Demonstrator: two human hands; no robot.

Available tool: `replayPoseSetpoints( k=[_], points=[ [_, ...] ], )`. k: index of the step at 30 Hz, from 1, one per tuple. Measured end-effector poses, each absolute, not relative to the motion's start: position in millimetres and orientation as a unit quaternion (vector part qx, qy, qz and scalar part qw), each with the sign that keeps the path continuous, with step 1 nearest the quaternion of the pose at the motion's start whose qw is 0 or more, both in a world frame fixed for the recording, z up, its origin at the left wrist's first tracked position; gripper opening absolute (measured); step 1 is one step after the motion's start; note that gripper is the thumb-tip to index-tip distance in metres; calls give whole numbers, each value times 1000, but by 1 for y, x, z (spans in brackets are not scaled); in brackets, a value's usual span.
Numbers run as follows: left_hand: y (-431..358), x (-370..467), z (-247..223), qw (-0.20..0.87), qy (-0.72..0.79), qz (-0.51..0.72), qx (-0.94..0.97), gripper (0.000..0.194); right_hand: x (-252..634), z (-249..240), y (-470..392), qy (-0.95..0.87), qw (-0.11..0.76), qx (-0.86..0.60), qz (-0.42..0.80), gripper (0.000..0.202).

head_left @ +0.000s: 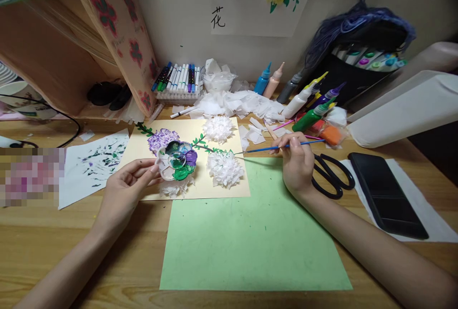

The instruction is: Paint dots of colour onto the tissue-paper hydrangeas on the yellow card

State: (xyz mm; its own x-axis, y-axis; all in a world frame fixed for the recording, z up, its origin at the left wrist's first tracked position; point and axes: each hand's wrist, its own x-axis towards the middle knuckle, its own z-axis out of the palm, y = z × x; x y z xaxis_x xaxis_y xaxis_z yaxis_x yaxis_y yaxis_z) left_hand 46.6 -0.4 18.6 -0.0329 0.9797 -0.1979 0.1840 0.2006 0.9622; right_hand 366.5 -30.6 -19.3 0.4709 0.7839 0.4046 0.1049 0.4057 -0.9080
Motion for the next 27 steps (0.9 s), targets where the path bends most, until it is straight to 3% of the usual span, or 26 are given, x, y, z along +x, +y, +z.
replayPoseSetpoints(
  k=[17,27],
  points=[
    [-2,48,18,504,579,415,489,35,357,-17,-40,-471,732,-450,198,22],
    [-4,52,21,533,553,414,488,34,329,-9,-69,-771,462,-361,250,25]
  ],
)
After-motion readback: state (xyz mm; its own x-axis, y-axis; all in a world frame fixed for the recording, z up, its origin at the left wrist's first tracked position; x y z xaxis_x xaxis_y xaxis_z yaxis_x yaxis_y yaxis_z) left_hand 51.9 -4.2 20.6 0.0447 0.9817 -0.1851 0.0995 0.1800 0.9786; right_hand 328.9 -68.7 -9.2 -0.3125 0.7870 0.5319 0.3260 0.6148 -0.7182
